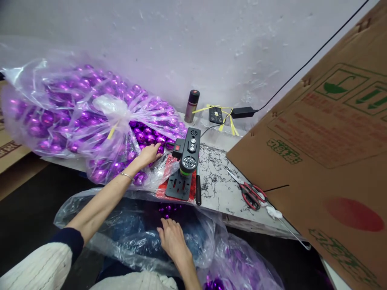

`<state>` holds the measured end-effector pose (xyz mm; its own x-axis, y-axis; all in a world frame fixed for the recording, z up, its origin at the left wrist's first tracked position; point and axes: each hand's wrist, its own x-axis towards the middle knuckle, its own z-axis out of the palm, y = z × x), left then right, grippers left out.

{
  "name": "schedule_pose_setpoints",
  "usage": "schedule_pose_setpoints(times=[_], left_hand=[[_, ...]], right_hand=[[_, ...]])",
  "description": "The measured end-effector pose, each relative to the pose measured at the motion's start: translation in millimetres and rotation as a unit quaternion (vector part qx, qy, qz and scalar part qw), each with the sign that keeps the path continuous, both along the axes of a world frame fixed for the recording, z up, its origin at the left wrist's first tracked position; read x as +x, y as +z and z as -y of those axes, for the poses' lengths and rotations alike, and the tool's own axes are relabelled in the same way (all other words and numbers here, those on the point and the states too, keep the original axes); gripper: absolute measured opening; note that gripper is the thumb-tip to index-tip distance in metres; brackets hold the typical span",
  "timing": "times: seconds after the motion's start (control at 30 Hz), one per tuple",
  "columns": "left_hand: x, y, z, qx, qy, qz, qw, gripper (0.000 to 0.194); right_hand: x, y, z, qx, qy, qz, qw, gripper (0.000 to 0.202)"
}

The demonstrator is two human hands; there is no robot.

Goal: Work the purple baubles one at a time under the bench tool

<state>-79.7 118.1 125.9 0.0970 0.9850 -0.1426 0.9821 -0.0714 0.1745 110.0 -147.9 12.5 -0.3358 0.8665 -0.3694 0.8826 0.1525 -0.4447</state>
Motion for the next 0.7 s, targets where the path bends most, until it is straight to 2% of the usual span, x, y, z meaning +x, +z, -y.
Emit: schedule_pose_setpoints(times=[0.17,0.23,0.33,0.43,0.5,0.53,0.63,0.7], left_hand=[[-12,-13.1,11,0.023,-0.02,0.048,0.998,0.058],[-20,-15.9,19,0.062,-0.04,0.1,0.992,0.061],[-34,-17.6,38,0.149,-0.068,0.247,0.955,0.065],[-39,-18.4,72,0.166,-0.027,0.411,0.896,0.067],[-35,-20.9,101,0.114,0.029,0.541,0.833,0.069],[-31,-23.1,115,0.074,0.059,0.609,0.787,0.069],[-14,-32.3,152,-0.067,0.126,0.772,0.619,0.061],[-3,-38.6,166,-0.142,0.148,0.83,0.519,0.05]], right_hand=[[-18,-7.8,17,0.015,-0.005,0.039,0.999,0.041],[-23,-10.2,23,0.011,0.004,0.043,0.999,0.041],[-28,-13.8,30,-0.002,0.028,0.044,0.999,0.041],[-29,-15.8,34,0.002,0.039,0.051,0.998,0.038],[-30,-13.5,33,0.007,0.041,0.061,0.997,0.037],[-30,-10.7,32,0.005,0.043,0.065,0.997,0.038],[-27,3.5,27,0.001,0.045,0.058,0.997,0.04],[-22,15.0,23,0.012,0.038,0.04,0.998,0.042]])
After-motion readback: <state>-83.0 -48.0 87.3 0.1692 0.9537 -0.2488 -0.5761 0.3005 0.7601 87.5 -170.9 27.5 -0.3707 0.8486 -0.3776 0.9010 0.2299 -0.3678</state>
